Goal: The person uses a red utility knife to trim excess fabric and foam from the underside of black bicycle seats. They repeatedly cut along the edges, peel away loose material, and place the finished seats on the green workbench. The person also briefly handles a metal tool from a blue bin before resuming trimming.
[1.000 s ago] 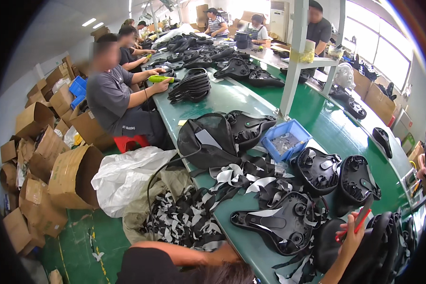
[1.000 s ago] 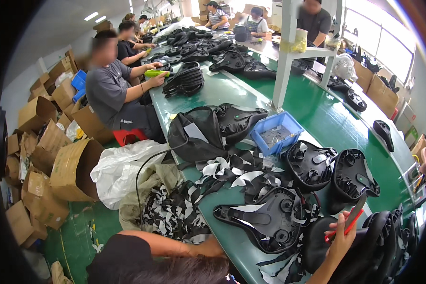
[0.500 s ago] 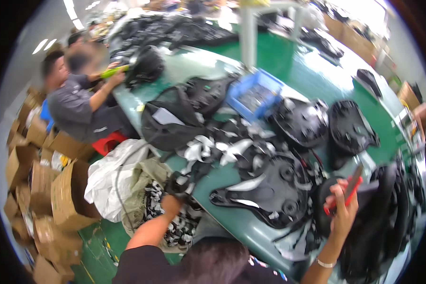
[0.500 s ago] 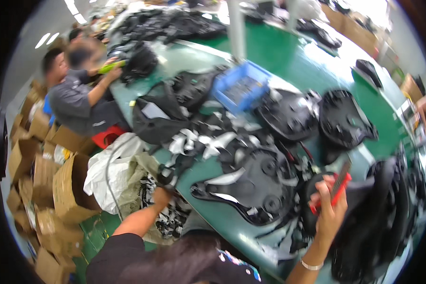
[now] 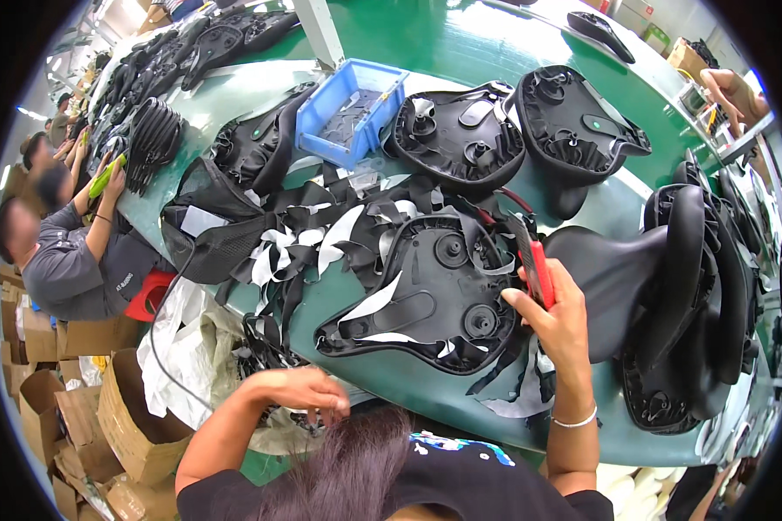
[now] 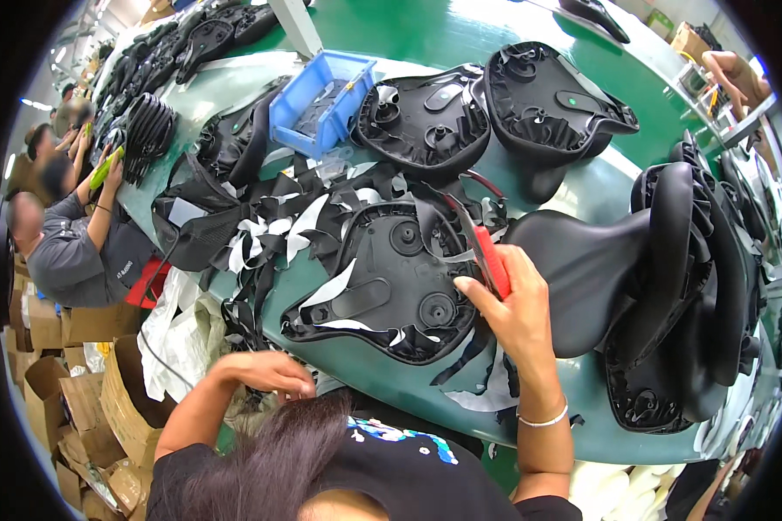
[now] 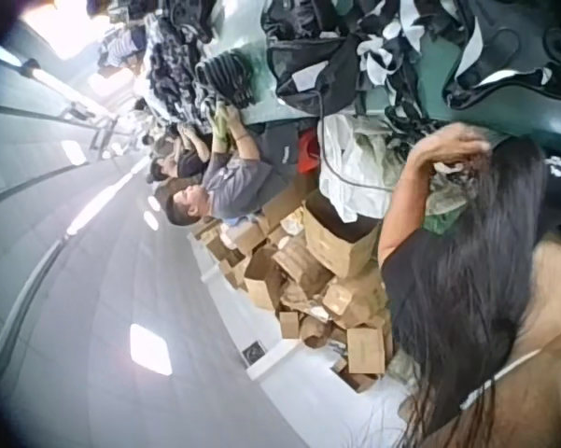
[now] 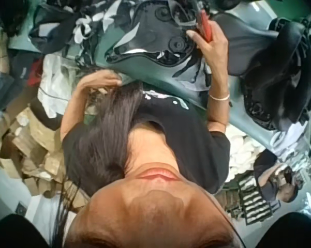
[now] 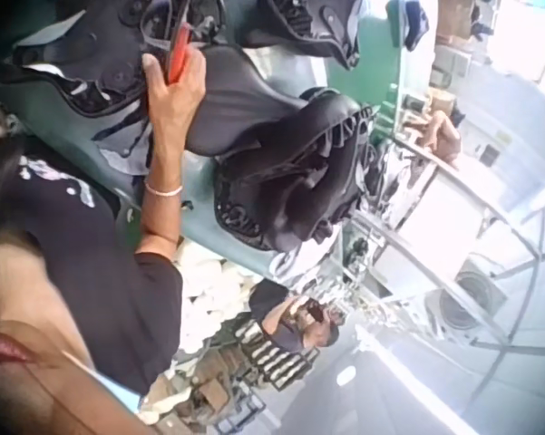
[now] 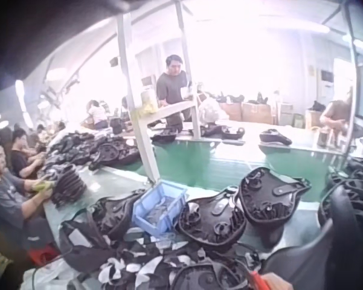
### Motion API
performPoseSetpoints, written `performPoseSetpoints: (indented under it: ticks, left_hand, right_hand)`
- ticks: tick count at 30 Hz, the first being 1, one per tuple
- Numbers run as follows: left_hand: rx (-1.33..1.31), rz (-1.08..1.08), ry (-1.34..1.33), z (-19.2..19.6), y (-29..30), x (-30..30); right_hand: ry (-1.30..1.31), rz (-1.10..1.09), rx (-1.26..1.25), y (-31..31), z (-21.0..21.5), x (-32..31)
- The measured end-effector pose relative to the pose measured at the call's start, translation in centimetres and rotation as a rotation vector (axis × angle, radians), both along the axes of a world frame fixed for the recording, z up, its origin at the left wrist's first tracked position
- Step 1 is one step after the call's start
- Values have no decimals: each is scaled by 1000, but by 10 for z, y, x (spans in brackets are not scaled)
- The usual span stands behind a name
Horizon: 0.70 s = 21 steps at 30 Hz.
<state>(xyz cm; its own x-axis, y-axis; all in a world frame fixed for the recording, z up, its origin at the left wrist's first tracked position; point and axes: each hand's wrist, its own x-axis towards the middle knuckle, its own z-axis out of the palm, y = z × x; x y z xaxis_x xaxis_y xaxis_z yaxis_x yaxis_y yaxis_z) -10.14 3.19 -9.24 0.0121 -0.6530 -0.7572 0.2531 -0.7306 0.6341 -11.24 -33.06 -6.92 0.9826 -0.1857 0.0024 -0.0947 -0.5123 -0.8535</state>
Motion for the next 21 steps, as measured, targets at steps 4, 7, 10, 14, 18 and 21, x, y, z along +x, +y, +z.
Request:
performPoseSetpoints:
  ticks: [4, 7, 10, 14, 18, 21]
  left_hand:
    - [-418, 792, -635, 58, -50, 47]
    - [-109, 687, -1192, 30, -92, 65]
    - [16, 565, -1221, 7, -107, 61]
    - [-26, 800, -1114, -4, -99, 56]
    - [-185, 1004, -746, -7, -91, 56]
    - [-323, 1214, -279, -1, -93, 51]
  right_hand:
    - [-287, 174, -301, 13, -9, 33]
    - [-294, -66, -307, -1, -4, 53]
    - [-373, -270, -394, -23, 23, 56]
    - [-68, -200, 160, -12, 39, 10]
    - [129, -131, 511, 17, -9, -36]
    - [95, -178, 481, 21, -8, -22]
